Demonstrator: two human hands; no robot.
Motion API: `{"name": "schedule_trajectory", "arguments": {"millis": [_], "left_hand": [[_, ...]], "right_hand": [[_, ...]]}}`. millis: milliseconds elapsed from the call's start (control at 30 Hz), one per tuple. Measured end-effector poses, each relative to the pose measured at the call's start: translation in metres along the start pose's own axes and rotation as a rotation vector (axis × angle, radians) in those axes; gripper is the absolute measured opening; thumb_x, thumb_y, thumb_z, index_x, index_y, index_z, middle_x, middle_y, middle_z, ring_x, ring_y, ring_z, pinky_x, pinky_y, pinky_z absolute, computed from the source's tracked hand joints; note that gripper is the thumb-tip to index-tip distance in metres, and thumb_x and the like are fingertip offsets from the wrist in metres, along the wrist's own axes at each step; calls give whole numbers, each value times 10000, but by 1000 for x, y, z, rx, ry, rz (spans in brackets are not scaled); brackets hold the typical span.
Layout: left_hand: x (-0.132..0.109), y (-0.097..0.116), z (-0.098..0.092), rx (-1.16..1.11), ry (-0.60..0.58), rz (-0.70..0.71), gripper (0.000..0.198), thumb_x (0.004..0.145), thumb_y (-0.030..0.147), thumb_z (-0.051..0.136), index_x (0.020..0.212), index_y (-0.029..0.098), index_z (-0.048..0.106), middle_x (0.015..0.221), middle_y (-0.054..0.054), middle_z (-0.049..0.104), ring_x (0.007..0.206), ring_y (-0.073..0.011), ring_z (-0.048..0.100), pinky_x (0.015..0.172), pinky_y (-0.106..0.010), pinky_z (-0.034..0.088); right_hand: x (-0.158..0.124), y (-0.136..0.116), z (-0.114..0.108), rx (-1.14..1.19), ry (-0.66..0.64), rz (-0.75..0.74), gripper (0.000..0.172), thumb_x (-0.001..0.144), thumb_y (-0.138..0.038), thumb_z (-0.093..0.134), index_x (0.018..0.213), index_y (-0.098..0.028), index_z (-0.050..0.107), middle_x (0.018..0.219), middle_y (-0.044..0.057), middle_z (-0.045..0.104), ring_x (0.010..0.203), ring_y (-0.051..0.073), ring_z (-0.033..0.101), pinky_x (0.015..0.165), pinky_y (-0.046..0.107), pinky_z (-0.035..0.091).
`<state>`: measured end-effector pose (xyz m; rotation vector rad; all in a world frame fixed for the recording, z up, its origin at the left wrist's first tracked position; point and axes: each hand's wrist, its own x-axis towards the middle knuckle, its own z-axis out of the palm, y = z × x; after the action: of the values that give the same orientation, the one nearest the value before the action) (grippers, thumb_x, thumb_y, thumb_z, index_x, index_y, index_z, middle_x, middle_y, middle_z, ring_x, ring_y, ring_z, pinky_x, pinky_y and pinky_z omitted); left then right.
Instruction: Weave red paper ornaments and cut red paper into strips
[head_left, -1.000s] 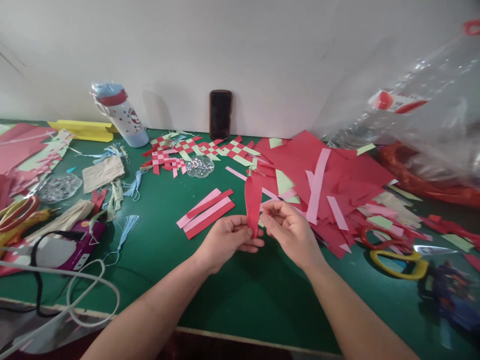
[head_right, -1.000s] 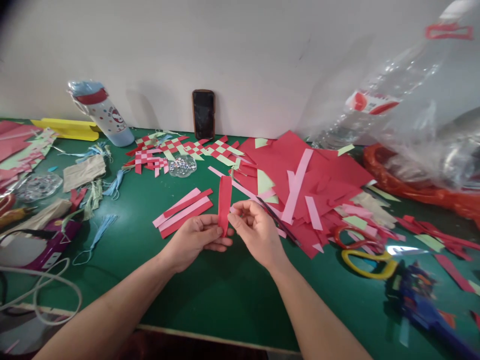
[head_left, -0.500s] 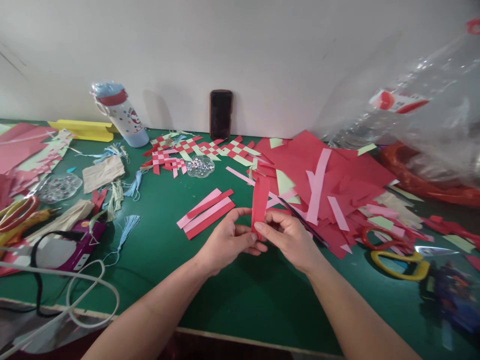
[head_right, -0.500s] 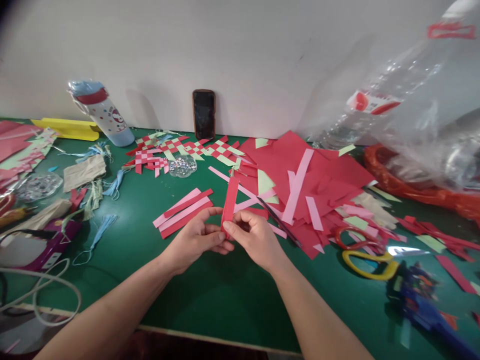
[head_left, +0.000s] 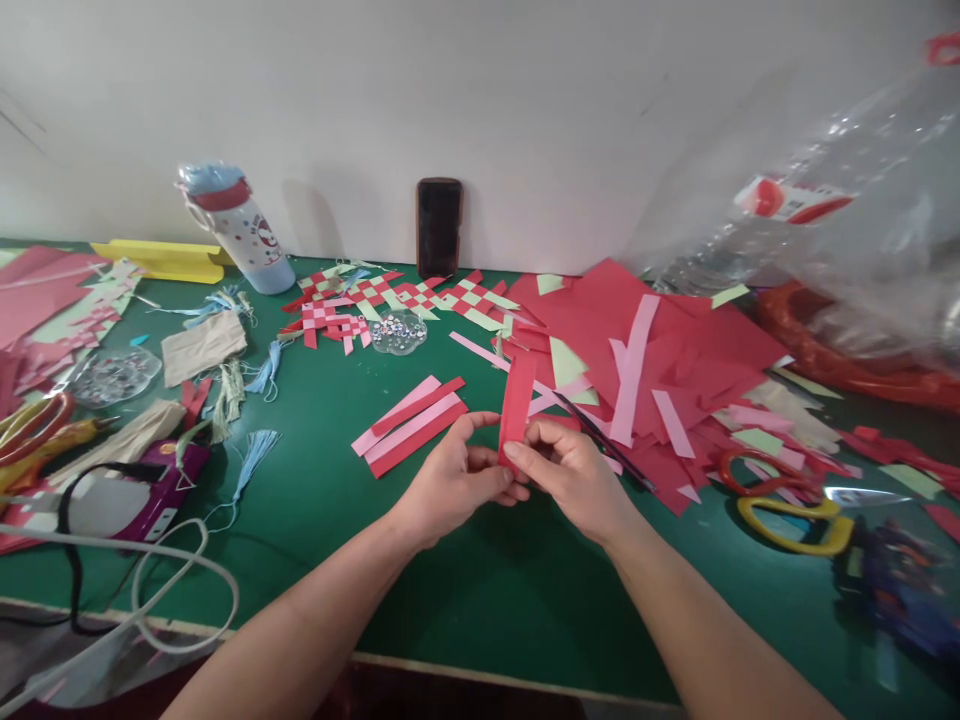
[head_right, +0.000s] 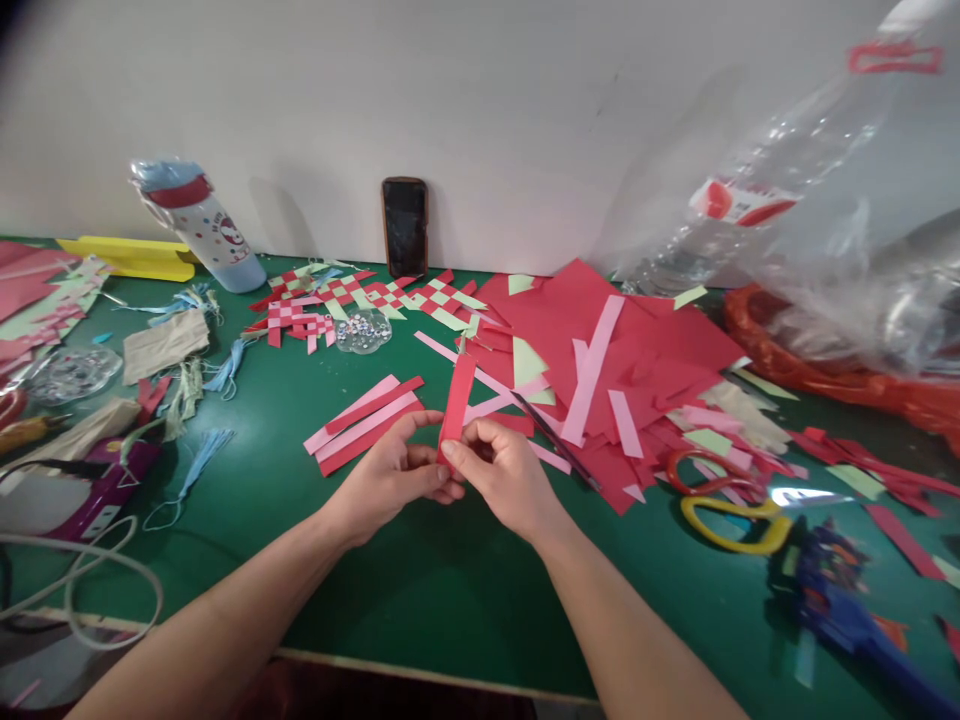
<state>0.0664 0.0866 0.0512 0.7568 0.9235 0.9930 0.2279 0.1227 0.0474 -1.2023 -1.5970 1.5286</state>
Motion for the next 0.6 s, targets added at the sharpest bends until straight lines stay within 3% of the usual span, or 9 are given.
{"name": "schedule_trajectory", "arguments": {"millis": [200,367,500,600], "left_hand": [[-1,-1,1,-2,4,1,628,711,129,751,1237,148,408,700,14,683,673,-157,698,720,-311,546],[-1,0,1,-56,-26,-42,696,635,102,809,1219,149,433,788,-25,718,730,-158,708,751,-302,544],[0,0,-1,-50,-35,-34,487,703,289,821,1076,118,558,840,-62,720,753,-151,706,750,-287,546],[1,-1,-3,-43,-19,-19,445,738,430,788,993,115,605,830,-61,717,751,-152,708,764,-304,558]], "right_hand": [[-1,-1,0,13,17,11,344,815,-480,668,673,-206,518,585,-24,560,536,136,552,530,281,438],[1,0,-6,-20,121,-36,380,814,-493,670,640,-201,501,538,-54,453,484,85,408,470,245,340],[1,1,-6,-15,98,-40,375,816,-496,668,652,-196,516,567,-52,447,506,82,386,474,244,323],[1,2,-3,-22,68,-29,369,821,-496,664,660,-194,525,565,-52,447,508,83,388,474,243,317]]}}
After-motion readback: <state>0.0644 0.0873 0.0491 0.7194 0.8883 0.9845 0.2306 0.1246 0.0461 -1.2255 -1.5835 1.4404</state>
